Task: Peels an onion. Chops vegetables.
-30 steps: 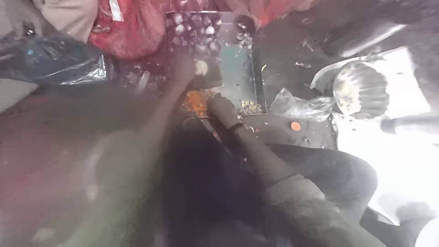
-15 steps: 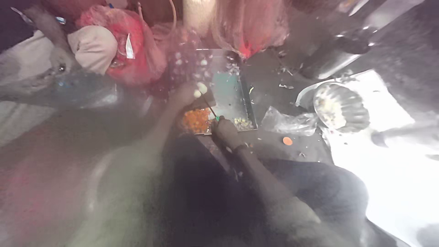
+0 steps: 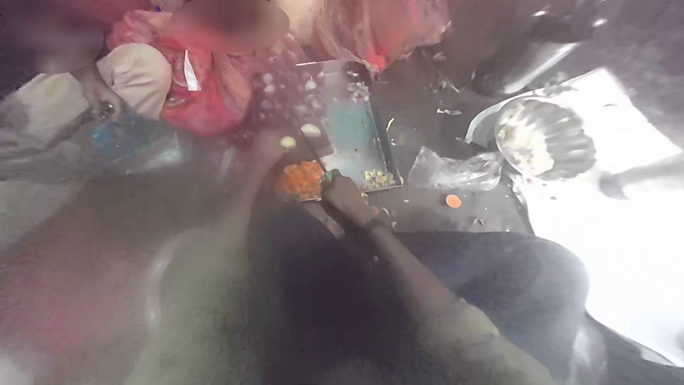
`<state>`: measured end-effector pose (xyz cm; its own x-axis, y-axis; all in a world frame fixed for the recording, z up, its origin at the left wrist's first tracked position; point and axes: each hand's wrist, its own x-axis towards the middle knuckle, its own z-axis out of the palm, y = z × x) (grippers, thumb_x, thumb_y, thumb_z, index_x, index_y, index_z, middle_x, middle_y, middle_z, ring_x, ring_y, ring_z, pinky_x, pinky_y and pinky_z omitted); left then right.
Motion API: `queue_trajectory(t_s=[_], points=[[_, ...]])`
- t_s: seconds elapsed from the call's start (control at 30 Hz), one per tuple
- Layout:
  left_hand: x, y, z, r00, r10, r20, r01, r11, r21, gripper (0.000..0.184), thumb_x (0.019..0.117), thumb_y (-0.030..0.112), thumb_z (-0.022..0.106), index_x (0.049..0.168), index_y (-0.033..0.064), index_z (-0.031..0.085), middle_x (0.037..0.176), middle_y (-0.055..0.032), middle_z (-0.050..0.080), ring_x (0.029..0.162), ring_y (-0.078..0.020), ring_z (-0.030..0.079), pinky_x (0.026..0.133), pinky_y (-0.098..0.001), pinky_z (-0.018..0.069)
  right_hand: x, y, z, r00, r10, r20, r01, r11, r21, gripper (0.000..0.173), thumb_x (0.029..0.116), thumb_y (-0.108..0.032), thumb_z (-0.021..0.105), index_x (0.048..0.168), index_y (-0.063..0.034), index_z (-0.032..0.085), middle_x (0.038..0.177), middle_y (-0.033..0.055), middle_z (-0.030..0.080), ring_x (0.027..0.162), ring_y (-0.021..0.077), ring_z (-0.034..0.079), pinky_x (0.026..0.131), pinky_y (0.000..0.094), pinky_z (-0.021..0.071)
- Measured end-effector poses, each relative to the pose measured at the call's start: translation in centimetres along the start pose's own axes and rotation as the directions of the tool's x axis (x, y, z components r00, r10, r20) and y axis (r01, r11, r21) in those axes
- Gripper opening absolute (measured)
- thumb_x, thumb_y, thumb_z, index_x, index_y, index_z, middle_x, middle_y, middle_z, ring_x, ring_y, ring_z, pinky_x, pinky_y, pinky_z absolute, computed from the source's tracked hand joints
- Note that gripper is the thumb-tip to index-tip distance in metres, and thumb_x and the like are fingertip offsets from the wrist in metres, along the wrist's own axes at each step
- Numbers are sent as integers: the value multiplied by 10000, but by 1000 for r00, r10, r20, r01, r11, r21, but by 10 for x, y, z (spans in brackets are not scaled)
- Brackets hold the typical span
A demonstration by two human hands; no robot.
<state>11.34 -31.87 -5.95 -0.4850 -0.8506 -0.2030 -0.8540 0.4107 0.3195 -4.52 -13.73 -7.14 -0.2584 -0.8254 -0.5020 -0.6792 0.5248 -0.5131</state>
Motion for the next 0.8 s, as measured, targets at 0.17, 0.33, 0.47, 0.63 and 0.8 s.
queue_trajectory(t_s=[0.17,0.33,0.47,0.63,0.8], points=[[-8,7,-5,996,-92,-8,92,995,42,317,916,294,765,1104,39,755,1124,-244,719,1125,-440,667,990,-659,500,6,-10,11,996,-86,0,86,995,46,386,1108,-374,412,1280,-57,548,952,188,688,905,376,711,763,574,579],[-8,6,2,997,-61,-40,61,998,6,272,896,230,770,1117,72,770,1121,-215,736,1111,-421,680,984,-655,503,-4,-21,12,996,-85,22,84,995,48,381,1083,-367,481,1279,-47,550,961,215,685,876,398,710,711,594,576],[-8,6,3,993,-105,-49,107,993,51,277,910,245,756,1092,36,763,1111,-236,727,1105,-434,679,979,-648,508,-5,-21,18,994,-98,56,91,989,113,388,1088,-380,467,1306,-64,520,957,205,677,859,391,706,701,587,580],[-1,-11,11,994,-37,-100,37,999,-2,302,878,305,808,1042,53,778,1040,-199,751,1038,-400,707,967,-641,526,23,-33,36,994,-109,32,106,992,63,463,1100,-407,404,1345,-32,527,1100,235,674,989,417,698,767,613,579],[0,0,1,998,-60,-13,61,997,53,278,905,241,779,1094,38,767,1108,-228,733,1111,-433,677,1005,-652,492,54,-56,39,983,-157,91,170,972,-161,388,1085,-263,435,1257,28,627,1259,258,645,1127,419,667,875,613,556]])
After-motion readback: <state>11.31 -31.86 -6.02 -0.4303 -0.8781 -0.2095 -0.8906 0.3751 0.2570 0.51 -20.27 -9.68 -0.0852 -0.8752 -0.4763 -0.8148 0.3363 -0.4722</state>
